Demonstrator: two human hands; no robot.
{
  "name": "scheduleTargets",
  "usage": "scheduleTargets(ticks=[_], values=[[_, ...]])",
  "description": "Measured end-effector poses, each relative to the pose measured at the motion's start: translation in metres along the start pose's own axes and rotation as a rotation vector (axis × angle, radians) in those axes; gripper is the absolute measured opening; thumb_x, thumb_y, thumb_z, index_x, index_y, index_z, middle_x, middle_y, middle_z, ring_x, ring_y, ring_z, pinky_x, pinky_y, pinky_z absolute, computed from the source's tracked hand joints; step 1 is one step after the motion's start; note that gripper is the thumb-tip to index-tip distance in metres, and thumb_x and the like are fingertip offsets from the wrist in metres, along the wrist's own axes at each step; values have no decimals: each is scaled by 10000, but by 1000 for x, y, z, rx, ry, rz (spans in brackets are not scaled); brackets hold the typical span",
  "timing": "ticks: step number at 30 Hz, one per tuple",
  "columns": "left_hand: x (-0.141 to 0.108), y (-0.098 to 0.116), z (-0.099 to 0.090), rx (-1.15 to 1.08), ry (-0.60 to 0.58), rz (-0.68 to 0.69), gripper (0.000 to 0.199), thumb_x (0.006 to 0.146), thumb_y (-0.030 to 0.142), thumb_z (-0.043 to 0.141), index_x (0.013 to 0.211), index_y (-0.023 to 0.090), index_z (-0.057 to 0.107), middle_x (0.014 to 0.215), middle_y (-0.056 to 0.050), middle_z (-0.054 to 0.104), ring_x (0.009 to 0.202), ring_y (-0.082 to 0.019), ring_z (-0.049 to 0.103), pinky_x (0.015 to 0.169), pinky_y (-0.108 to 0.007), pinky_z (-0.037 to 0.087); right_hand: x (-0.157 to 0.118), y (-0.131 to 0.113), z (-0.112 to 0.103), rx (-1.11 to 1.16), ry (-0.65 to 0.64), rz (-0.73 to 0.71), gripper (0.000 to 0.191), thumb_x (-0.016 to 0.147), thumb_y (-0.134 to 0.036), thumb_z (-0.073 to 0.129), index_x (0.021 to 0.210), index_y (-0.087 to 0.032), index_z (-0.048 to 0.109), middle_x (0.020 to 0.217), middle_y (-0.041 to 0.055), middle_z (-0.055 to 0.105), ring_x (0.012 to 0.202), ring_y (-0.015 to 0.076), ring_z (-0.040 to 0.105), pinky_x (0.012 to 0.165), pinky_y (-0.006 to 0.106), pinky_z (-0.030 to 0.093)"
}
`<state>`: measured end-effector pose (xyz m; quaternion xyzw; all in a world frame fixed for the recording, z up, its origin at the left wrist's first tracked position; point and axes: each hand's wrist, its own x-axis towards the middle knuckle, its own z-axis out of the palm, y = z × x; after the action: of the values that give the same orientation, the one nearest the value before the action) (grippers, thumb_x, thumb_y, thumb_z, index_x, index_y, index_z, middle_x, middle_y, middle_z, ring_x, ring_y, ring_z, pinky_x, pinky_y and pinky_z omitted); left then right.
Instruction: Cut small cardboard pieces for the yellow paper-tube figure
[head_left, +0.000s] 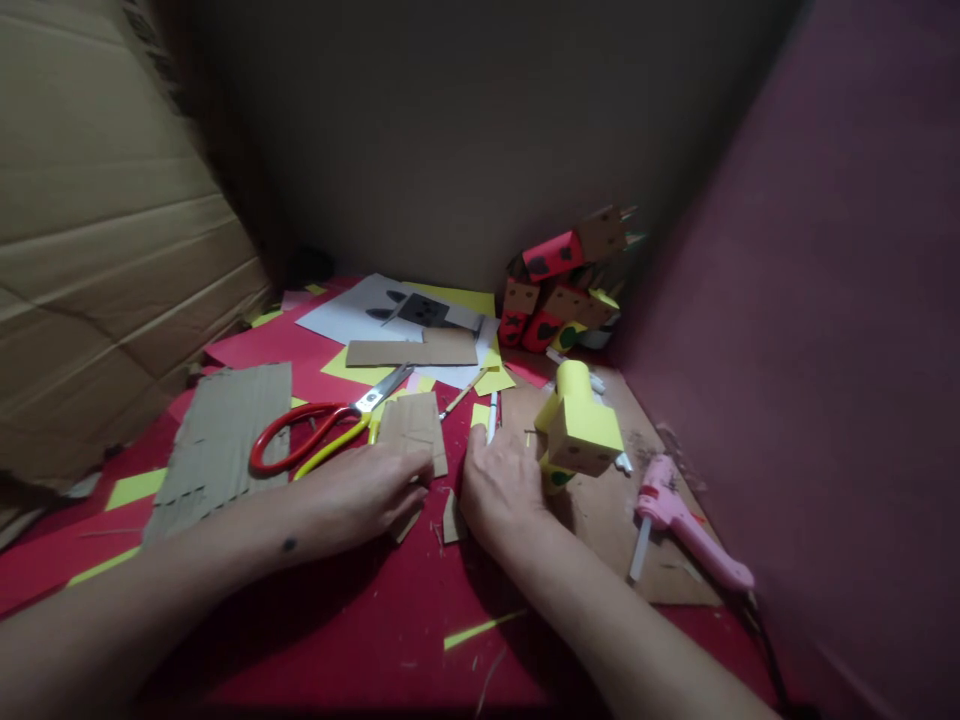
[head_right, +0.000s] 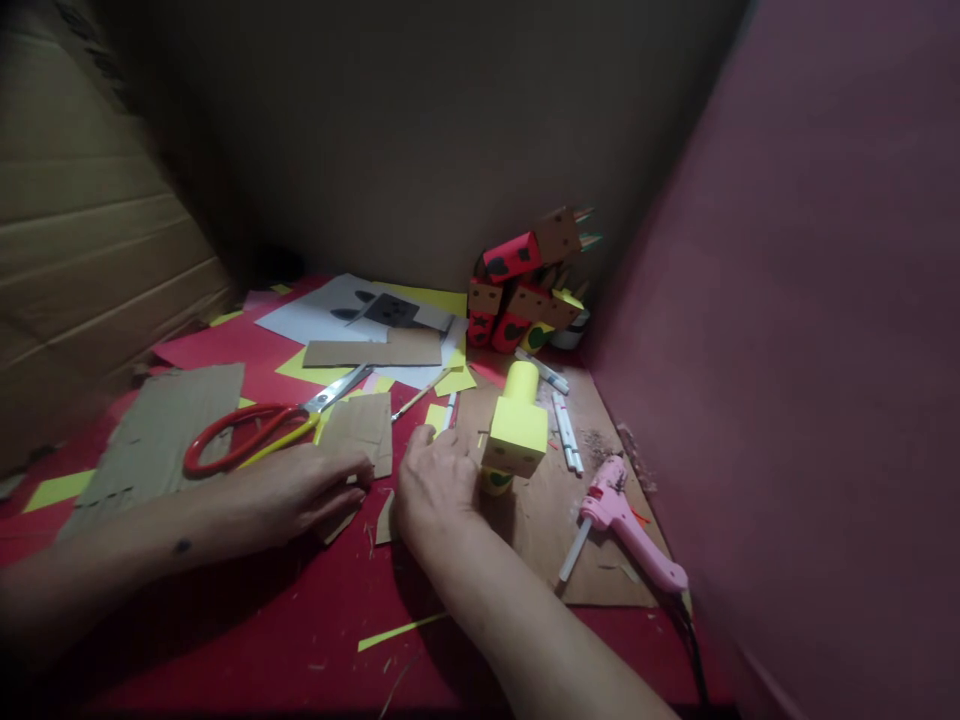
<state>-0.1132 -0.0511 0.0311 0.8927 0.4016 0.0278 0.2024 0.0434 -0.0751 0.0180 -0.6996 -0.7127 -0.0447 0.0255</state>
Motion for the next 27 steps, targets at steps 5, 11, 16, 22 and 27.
scheduleTargets(ticks=[5,11,16,22,27], values=[[3,-5,7,-48,10,67,178,876,288,421,874,211,581,766,-34,628,662,-179,566,574,-254,372,-3,3,-4,73,-7,50,265,805,-70,436,1027,-126,569,905,187,610,793,269,620,604,322,440],[-2,-3,12,-54,266,80,240,915,307,401,1044,183,561,839,-58,638,701,-176,582,637,-274,414,-30,18,-6,340,278,-106,162,798,-130,432,837,-124,589,865,159,581,755,248,569,626,334,435],[-6,8,8,-96,576,242,427,906,211,458,1327,223,386,1151,-97,497,874,-158,544,757,-266,460,-67,33,-15,1288,129,-58,163,807,-187,442,707,-182,571,552,-12,452,488,113,425,472,238,341],[-2,8,10,73,483,429,192,928,201,416,957,142,597,942,-94,562,853,-188,507,763,-315,439,-77,42,-28,2086,-251,225,131,696,-304,596,646,-185,570,494,-40,431,380,66,348,359,188,214],[-7,18,12,-117,510,577,201,947,172,390,922,106,578,764,-52,577,709,-138,509,637,-241,425,-71,36,-23,1947,-164,109,314,692,-341,714,968,-230,615,624,-38,536,413,69,419,382,193,310]])
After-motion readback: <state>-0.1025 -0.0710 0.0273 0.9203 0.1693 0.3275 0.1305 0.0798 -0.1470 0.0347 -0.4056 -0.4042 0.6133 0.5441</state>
